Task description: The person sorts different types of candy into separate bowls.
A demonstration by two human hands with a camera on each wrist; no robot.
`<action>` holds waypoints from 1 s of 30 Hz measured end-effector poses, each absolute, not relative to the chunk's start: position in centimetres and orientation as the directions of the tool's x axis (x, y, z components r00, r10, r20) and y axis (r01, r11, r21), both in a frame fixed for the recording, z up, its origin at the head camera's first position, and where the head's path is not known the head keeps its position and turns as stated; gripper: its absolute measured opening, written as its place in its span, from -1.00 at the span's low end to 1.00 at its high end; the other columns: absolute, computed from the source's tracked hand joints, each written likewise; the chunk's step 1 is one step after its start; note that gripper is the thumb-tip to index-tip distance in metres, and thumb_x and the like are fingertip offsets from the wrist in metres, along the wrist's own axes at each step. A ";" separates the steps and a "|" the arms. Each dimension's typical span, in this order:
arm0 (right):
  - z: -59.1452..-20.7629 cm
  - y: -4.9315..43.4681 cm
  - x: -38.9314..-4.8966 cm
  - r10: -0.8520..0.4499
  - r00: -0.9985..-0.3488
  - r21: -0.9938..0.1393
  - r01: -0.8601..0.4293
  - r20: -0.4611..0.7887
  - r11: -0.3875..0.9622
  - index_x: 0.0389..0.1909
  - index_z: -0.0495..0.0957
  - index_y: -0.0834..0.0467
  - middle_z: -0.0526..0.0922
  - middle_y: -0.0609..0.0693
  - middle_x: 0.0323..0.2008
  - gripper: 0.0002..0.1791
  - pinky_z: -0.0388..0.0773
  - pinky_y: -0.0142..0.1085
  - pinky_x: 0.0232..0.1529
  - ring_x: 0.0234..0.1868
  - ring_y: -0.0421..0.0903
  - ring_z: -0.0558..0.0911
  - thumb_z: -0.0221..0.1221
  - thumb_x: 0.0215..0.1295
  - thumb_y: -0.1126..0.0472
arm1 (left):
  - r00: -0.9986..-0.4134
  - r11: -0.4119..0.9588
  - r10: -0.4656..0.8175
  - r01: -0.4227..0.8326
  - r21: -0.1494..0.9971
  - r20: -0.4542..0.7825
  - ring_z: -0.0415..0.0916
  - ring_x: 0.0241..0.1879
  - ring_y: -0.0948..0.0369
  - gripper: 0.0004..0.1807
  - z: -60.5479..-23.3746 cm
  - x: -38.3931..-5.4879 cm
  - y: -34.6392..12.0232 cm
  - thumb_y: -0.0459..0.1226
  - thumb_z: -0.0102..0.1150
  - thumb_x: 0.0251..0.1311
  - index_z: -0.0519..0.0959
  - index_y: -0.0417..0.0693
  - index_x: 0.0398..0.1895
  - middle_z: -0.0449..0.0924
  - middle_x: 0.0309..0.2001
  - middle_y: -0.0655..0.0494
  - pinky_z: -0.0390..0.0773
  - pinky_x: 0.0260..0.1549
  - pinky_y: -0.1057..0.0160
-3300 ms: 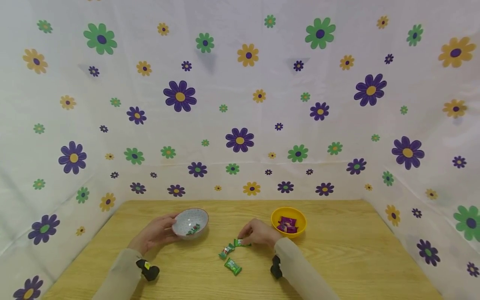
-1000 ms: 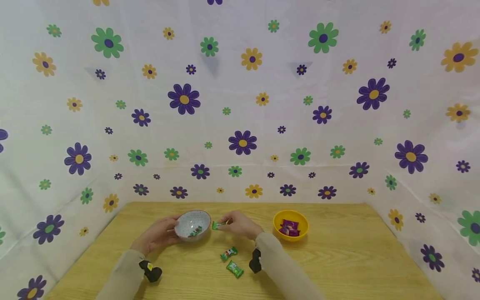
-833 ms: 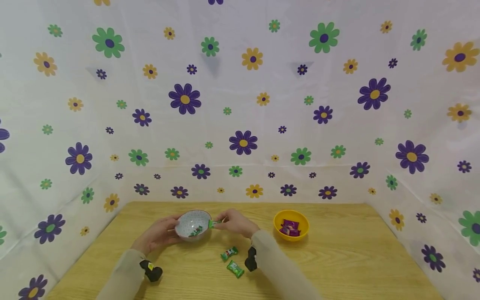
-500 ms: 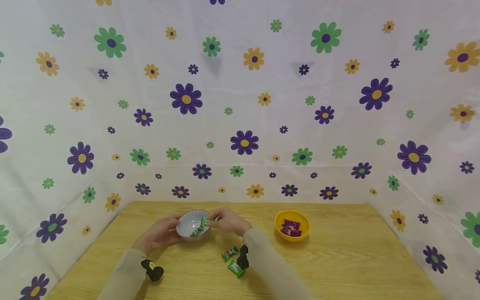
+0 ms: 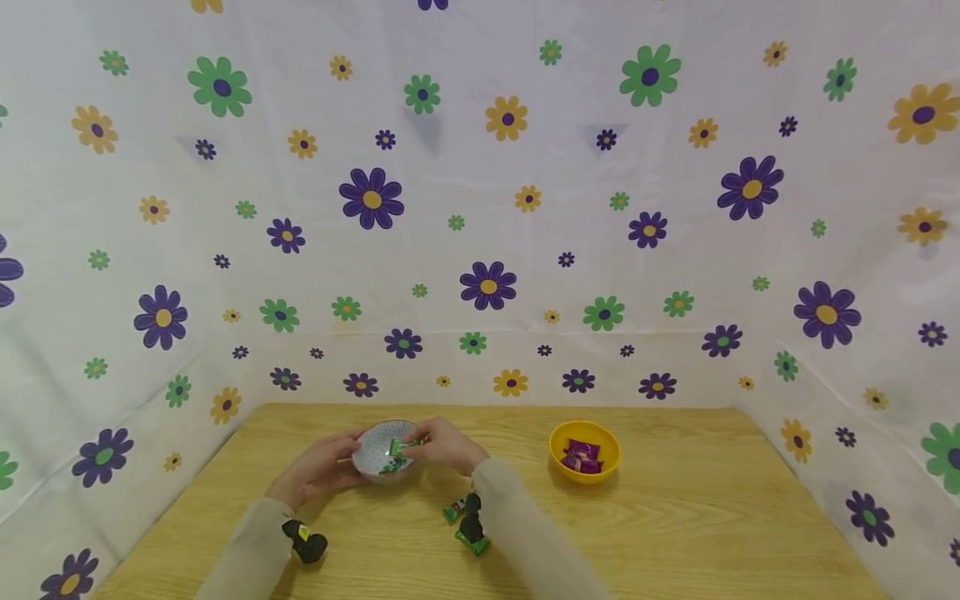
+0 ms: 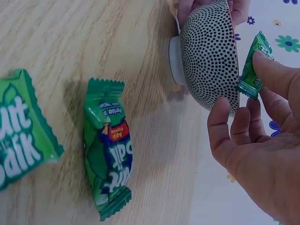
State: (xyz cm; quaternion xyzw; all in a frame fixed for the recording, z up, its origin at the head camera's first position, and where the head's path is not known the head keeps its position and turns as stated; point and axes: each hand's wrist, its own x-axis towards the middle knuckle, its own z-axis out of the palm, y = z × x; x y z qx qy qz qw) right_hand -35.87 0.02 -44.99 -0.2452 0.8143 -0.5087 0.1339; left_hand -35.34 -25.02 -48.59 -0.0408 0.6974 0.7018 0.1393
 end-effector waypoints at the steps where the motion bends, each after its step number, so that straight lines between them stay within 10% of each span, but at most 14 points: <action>1: -45.0 -0.1 -35.9 -0.534 -0.845 -0.893 -0.265 0.033 0.364 -0.12 0.65 0.26 0.63 0.04 -0.20 -0.82 0.43 -0.39 -0.34 -0.34 -0.19 0.44 0.21 0.34 0.26 | -0.958 0.008 0.139 -0.252 0.968 -0.251 0.53 0.04 0.02 -0.45 -48.6 -35.3 -25.0 -0.24 -0.09 0.43 0.24 -0.17 0.45 0.28 0.33 -0.29 0.60 0.04 -0.05; 30: -45.1 0.2 -35.5 -0.546 -0.836 -0.902 -0.277 0.056 0.331 -0.01 0.63 0.25 0.56 0.13 -0.06 -0.76 0.39 -0.27 -0.13 -0.16 -0.10 0.40 0.19 0.33 0.34 | -0.959 -0.008 0.144 -0.248 0.969 -0.245 0.56 0.00 0.02 -0.46 -48.8 -35.5 -25.0 -0.27 -0.11 0.43 0.24 -0.18 0.44 0.31 0.28 -0.30 0.59 0.05 -0.07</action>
